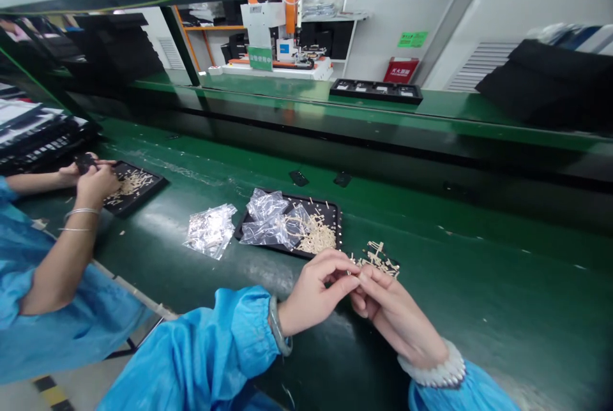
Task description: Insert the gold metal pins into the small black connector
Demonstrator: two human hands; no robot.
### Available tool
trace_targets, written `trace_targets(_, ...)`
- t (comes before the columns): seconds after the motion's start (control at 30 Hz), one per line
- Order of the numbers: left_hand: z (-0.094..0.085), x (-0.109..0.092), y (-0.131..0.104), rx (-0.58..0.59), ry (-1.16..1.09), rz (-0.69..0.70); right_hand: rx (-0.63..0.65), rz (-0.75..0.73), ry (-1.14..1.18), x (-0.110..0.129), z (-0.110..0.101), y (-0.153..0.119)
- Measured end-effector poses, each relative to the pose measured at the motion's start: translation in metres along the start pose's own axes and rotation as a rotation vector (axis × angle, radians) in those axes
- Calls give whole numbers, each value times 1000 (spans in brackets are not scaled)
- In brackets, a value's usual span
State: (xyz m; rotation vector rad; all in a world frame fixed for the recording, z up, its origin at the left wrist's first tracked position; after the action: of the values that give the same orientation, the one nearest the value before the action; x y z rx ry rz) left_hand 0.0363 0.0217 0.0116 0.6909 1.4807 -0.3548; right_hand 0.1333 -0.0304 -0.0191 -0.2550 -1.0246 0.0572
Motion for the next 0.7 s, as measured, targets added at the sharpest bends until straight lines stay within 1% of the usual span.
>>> trace_targets(0.1, -6, -8, 1, -7, 9, 58, 29, 3, 16, 1, 9, 0)
trace_targets(0.17, -13, -15, 3, -19, 72, 84, 45, -48, -83, 7, 11, 1)
trace_targets(0.23, -20, -22, 5, -14, 173, 103, 25, -181, -297, 19, 12, 4)
trace_targets(0.33, -28, -30, 8, 25, 359, 151, -45, -448, -691, 40, 17, 6)
trace_targets(0.4, -32, -30, 9, 19, 413, 155, -61, -554, -858, 46, 24, 7)
trace_targets(0.47, -36, -22, 10, -13, 347, 77, -80, -584, -890, 48, 29, 11)
trace_targets(0.6, -39, 1, 11, -70, -30, -174, -175, -523, -682, 44, 32, 23)
trace_targets(0.7, -40, 6, 11, -108, -211, -246, -179, -511, -571, 39, 37, 29)
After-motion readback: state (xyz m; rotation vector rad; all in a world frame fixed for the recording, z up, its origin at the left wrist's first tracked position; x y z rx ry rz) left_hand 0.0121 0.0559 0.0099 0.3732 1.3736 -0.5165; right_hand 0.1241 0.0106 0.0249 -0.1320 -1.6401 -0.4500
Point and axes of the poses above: each hand's wrist, its own y-axis towards the middle knuckle, its own z-axis out of the palm, x = y × z, the point moved 6 cm from there along y, towards the middle knuckle, and after that the axes turned 4 degrees about -z, right-handed, at the moved point
